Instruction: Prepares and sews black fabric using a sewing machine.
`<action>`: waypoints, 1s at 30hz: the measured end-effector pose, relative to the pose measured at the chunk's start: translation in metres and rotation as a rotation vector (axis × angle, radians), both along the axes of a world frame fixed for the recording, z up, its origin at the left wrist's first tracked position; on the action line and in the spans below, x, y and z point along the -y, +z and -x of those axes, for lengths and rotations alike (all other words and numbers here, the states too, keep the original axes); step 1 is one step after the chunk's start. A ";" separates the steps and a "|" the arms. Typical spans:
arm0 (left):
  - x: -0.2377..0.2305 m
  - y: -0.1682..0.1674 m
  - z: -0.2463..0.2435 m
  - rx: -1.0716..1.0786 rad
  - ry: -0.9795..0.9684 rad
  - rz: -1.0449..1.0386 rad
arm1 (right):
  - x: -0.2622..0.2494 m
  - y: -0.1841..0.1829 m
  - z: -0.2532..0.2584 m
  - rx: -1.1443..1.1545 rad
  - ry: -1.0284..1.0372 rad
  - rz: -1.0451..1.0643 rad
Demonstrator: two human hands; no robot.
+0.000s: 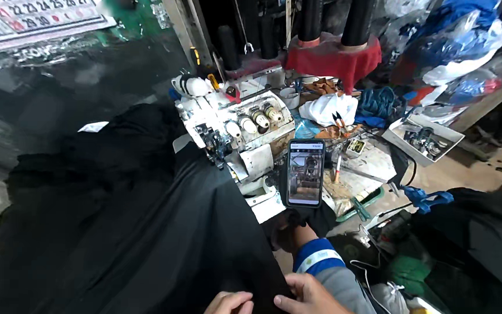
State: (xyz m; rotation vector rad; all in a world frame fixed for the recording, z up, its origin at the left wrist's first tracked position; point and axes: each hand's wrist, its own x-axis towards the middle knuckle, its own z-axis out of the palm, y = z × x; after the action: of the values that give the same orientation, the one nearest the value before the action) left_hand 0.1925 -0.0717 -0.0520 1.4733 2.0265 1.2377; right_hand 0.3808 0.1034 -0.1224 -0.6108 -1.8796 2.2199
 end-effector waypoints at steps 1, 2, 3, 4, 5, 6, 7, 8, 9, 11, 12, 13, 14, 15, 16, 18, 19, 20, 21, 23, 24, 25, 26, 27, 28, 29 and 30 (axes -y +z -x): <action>0.000 -0.006 -0.009 -0.028 -0.010 0.003 | 0.000 -0.001 -0.003 0.010 -0.007 0.007; 0.001 -0.011 -0.017 -0.066 -0.013 0.009 | 0.000 -0.002 -0.005 0.010 -0.014 0.027; 0.002 -0.013 -0.026 -0.086 -0.005 0.001 | 0.000 0.000 -0.007 0.000 -0.018 0.050; 0.002 -0.014 -0.034 -0.086 0.014 -0.013 | 0.001 0.000 -0.010 -0.013 -0.023 0.056; 0.003 -0.015 -0.042 -0.082 0.044 -0.024 | 0.002 -0.001 -0.012 -0.022 -0.031 0.050; 0.004 -0.018 -0.047 -0.094 0.076 -0.033 | 0.003 -0.002 -0.015 -0.026 -0.034 0.051; 0.003 -0.021 -0.051 -0.120 0.096 -0.049 | 0.002 -0.001 -0.017 -0.034 -0.035 0.068; 0.003 -0.022 -0.054 -0.137 0.103 -0.069 | 0.001 0.000 -0.019 -0.048 -0.026 0.091; 0.003 -0.020 -0.057 -0.133 0.100 -0.088 | 0.000 0.002 -0.022 -0.067 -0.009 0.117; 0.002 -0.017 -0.063 -0.112 0.083 -0.118 | -0.002 0.007 -0.031 -0.099 0.039 0.171; 0.000 -0.019 -0.066 -0.121 0.073 -0.121 | -0.003 0.009 -0.034 -0.112 0.060 0.198; -0.003 -0.022 -0.069 -0.151 0.066 -0.115 | -0.004 0.010 -0.037 -0.125 0.072 0.216; -0.006 -0.026 -0.071 -0.193 0.062 -0.101 | -0.004 0.012 -0.038 -0.131 0.069 0.220; -0.010 -0.031 -0.072 -0.238 0.063 -0.087 | -0.005 0.012 -0.039 -0.134 0.057 0.215; -0.012 -0.037 -0.074 -0.275 0.071 -0.083 | -0.004 0.013 -0.040 -0.139 0.045 0.215; -0.015 -0.045 -0.075 -0.317 0.094 -0.095 | -0.004 0.011 -0.041 -0.164 0.049 0.236; -0.016 -0.047 -0.074 -0.319 0.102 -0.111 | -0.004 0.012 -0.042 -0.186 0.070 0.261; -0.016 -0.046 -0.072 -0.312 0.103 -0.124 | -0.005 0.013 -0.043 -0.201 0.087 0.286; -0.014 -0.043 -0.070 -0.301 0.096 -0.128 | -0.005 0.013 -0.044 -0.203 0.088 0.295; -0.008 -0.026 -0.071 -0.257 0.078 -0.126 | -0.004 0.013 -0.046 -0.166 0.043 0.230; -0.005 -0.013 -0.073 -0.235 0.072 -0.131 | -0.004 0.012 -0.047 -0.139 0.015 0.168; -0.002 -0.002 -0.077 -0.221 0.068 -0.142 | -0.003 0.010 -0.049 -0.125 0.000 0.118; -0.002 0.005 -0.082 -0.217 0.069 -0.155 | -0.001 0.010 -0.051 -0.124 -0.003 0.097; -0.004 0.003 -0.086 -0.230 0.080 -0.160 | 0.001 0.012 -0.053 -0.130 0.003 0.101; -0.007 -0.008 -0.090 -0.257 0.099 -0.153 | 0.004 0.014 -0.055 -0.135 0.011 0.116; -0.010 -0.023 -0.092 -0.284 0.115 -0.136 | 0.008 0.016 -0.056 -0.134 0.015 0.138; -0.012 -0.036 -0.093 -0.300 0.125 -0.110 | 0.010 0.016 -0.056 -0.133 0.016 0.153</action>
State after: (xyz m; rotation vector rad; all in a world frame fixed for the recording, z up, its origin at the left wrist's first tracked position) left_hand 0.2859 -0.0600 -0.0877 1.6933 2.3064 1.2577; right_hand 0.4373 0.0933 -0.1062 -0.4590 -1.6688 2.3676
